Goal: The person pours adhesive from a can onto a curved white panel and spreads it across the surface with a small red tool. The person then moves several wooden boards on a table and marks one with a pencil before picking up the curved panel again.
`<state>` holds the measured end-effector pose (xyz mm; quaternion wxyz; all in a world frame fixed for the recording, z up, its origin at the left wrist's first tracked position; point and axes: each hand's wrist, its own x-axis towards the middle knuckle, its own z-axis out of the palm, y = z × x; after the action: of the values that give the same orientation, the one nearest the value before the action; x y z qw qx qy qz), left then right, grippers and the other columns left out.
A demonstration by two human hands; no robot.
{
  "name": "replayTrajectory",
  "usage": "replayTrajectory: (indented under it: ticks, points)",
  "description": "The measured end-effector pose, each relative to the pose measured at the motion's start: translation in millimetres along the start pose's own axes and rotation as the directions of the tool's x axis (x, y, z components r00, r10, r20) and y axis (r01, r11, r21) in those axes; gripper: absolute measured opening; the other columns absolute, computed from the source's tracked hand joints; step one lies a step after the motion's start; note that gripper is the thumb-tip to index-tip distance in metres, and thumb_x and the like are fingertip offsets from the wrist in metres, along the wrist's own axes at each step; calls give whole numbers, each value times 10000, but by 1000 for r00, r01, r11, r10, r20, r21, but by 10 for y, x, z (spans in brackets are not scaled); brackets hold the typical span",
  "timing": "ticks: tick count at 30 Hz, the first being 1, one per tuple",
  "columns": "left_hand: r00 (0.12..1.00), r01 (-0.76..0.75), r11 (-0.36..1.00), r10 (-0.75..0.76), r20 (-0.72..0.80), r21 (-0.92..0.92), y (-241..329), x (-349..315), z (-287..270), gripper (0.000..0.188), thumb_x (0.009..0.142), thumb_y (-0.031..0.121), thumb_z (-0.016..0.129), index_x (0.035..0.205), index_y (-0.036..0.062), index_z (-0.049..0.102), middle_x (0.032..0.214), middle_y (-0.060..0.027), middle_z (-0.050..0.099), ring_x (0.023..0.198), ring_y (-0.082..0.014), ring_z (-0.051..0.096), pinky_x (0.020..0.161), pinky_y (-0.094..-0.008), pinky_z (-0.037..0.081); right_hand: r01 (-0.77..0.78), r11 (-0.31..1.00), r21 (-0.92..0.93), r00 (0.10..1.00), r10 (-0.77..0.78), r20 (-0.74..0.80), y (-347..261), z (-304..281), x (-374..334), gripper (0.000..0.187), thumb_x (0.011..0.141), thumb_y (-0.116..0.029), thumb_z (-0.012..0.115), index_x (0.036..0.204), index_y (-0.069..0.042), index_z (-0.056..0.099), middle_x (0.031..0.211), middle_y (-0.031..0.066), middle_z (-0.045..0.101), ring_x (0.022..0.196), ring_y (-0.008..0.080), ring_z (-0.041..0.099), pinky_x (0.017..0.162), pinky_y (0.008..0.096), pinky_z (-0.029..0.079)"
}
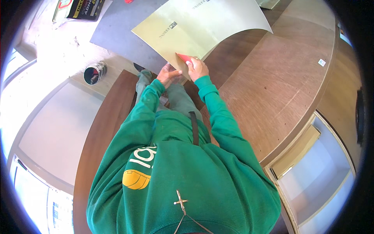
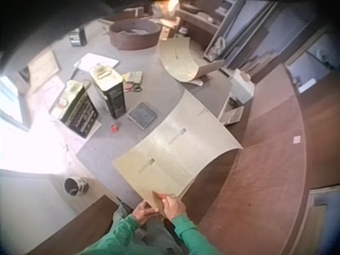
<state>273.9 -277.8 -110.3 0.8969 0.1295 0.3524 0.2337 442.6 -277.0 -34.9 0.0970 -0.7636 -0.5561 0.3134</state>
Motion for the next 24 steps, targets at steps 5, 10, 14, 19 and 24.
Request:
replayTrajectory:
  ticks: [5,10,14,19,24]
  points:
    - [996,-4,942,33,80,-334,214,-15,6,652,951,501,492,1418,73,339,1356,-135,464,1204,-293,514,958,-487,481,34,998,60,999,-34,-6,-26,-5,-38,287,898,-261,537,1049,-37,633,1009,205,628,934,412,595,797,473,476]
    - [983,-111,991,99,-153,-74,301,50,-15,709,941,616,399,1377,56,408,1323,-137,504,1191,-285,518,956,-493,478,72,995,75,997,-72,-9,-87,14,-33,246,901,-221,538,1046,-50,639,979,195,625,912,402,593,791,461,476]
    - [980,-140,987,126,-152,-83,290,55,-29,669,944,603,404,1341,67,442,1291,-120,537,1156,-257,546,935,-483,497,147,983,114,987,-139,-78,-221,39,-116,229,894,-172,542,1079,-97,654,966,157,629,902,358,599,781,432,487]
    - [982,-153,982,138,-130,-114,292,63,-32,666,946,609,368,1342,77,431,1287,-111,544,1152,-241,557,936,-471,507,187,975,120,980,-178,-87,-351,-31,-236,234,879,-124,547,1084,-128,661,969,125,643,909,329,601,792,424,490]
    - [990,-109,986,97,-100,-123,308,65,-50,703,938,629,357,1358,68,410,1307,-119,537,1156,-241,561,926,-459,509,246,958,144,968,-236,-82,-401,-80,-279,232,870,-87,544,1066,-128,662,955,121,647,920,332,597,800,433,490]
